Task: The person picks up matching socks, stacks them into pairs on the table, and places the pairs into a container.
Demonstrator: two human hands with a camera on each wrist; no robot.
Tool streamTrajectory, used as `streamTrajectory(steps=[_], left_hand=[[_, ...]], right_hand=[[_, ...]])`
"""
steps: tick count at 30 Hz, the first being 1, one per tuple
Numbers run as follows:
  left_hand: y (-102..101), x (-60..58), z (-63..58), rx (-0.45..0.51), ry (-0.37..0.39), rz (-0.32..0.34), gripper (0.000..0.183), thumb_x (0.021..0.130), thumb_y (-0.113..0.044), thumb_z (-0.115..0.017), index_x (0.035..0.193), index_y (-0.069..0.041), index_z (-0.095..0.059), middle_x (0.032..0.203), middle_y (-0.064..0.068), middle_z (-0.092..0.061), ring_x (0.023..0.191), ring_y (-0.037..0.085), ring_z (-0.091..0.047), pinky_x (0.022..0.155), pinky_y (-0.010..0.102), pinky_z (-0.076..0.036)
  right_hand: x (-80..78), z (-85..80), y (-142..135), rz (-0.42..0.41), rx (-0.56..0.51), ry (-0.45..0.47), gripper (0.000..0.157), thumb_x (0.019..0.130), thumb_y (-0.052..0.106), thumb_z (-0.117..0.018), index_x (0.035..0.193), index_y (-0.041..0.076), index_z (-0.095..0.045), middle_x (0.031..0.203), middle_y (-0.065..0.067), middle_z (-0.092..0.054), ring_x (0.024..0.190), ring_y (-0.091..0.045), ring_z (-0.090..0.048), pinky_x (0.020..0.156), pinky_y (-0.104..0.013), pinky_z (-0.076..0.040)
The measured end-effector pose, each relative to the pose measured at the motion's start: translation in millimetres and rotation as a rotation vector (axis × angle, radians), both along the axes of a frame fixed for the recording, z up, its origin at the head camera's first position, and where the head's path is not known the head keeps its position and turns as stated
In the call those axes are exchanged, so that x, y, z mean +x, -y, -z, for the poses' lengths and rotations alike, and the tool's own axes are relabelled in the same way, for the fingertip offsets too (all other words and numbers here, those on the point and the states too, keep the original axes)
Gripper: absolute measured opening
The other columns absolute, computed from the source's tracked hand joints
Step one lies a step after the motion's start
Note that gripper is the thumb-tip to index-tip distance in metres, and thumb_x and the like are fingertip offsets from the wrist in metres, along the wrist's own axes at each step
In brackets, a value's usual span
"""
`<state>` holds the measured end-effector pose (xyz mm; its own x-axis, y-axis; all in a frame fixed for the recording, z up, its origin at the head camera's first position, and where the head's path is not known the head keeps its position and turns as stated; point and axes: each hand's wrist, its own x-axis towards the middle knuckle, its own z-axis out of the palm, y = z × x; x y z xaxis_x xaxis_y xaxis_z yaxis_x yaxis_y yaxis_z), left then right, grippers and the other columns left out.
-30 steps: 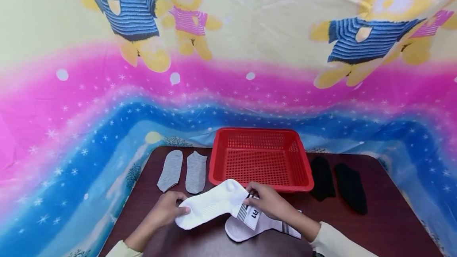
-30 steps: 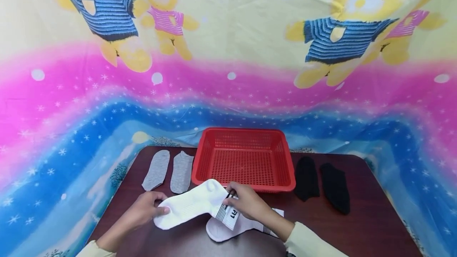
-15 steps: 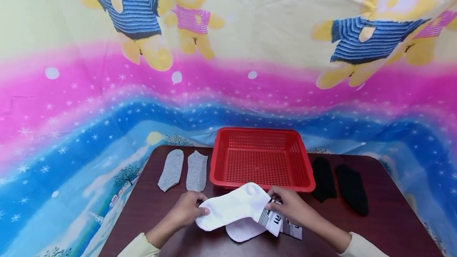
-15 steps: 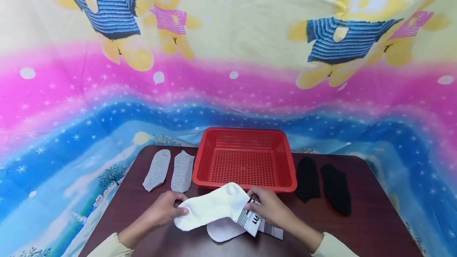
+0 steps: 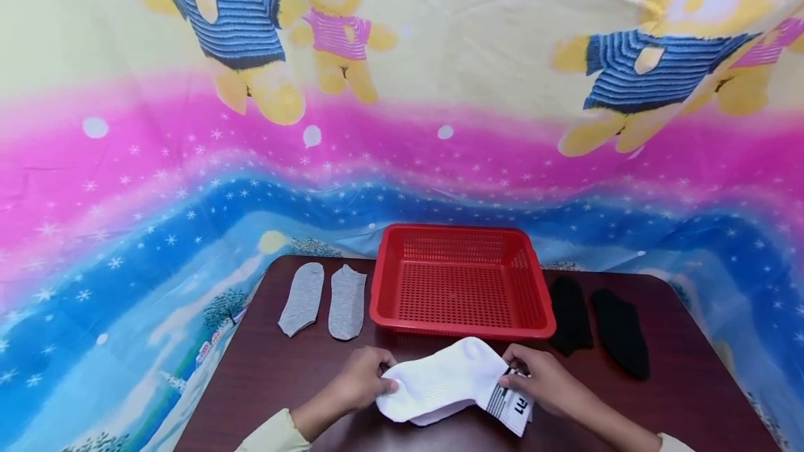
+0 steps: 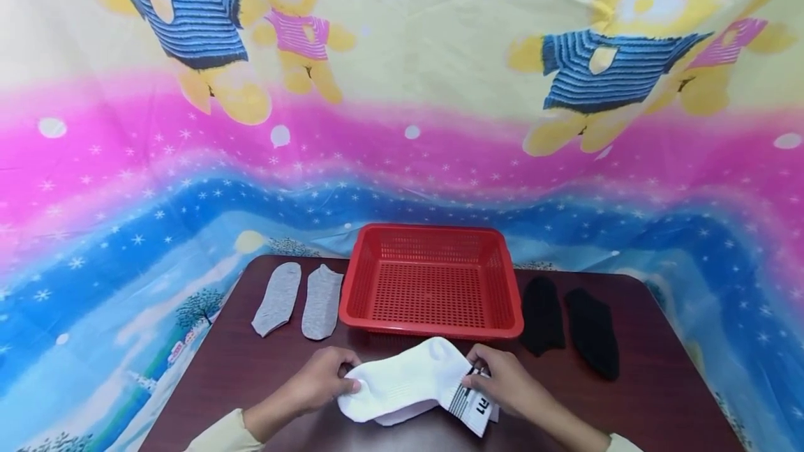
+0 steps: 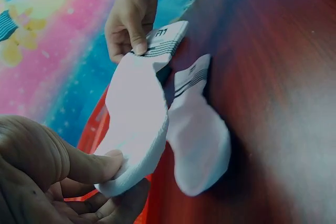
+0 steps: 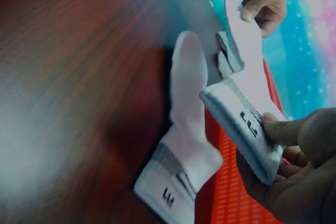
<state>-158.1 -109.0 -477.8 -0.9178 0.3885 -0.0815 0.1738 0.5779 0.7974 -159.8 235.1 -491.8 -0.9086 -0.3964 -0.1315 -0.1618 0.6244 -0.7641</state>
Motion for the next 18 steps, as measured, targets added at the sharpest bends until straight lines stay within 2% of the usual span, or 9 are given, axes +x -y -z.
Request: streamTrajectory(steps=[8,13,18], left_hand=[[-19.5,4.5,9.0,0.013,0.041,0.019,0.013,0.075,0.004,-0.082,0.08,-0.001,-0.071,0.07,0.003,-0.067,0.062,0.002,-0.051,0.057,0.02,-0.047],[-27.8,9.0,15.3,0.023,0.057,0.028,0.015,0.072,0.006,-0.081,0.079,-0.002,-0.069,0.067,-0.002,-0.062,0.061,0.0,-0.048,0.056,0.019,-0.044],[-35.9,11.5,18.8,0.009,0.088,0.038,0.015,0.073,0.005,-0.082,0.079,-0.002,-0.07,0.066,-0.004,-0.059,0.061,0.001,-0.047,0.057,0.019,-0.043]], right_hand=[[7.2,11.4,-20.4,0.001,0.006,-0.026,0.023,0.087,0.026,-0.078,0.097,0.011,-0.064,0.082,0.006,-0.059,0.072,0.002,-0.045,0.063,-0.022,-0.039],[14.3,18.7,-29.0,-0.008,0.021,-0.074,0.023,0.085,0.025,-0.08,0.094,0.012,-0.063,0.079,0.01,-0.057,0.071,0.005,-0.045,0.063,-0.02,-0.039],[16.9,24.8,-36.1,-0.008,0.035,-0.049,0.024,0.085,0.025,-0.08,0.092,0.011,-0.061,0.078,0.011,-0.053,0.069,0.005,-0.043,0.062,-0.021,-0.037]])
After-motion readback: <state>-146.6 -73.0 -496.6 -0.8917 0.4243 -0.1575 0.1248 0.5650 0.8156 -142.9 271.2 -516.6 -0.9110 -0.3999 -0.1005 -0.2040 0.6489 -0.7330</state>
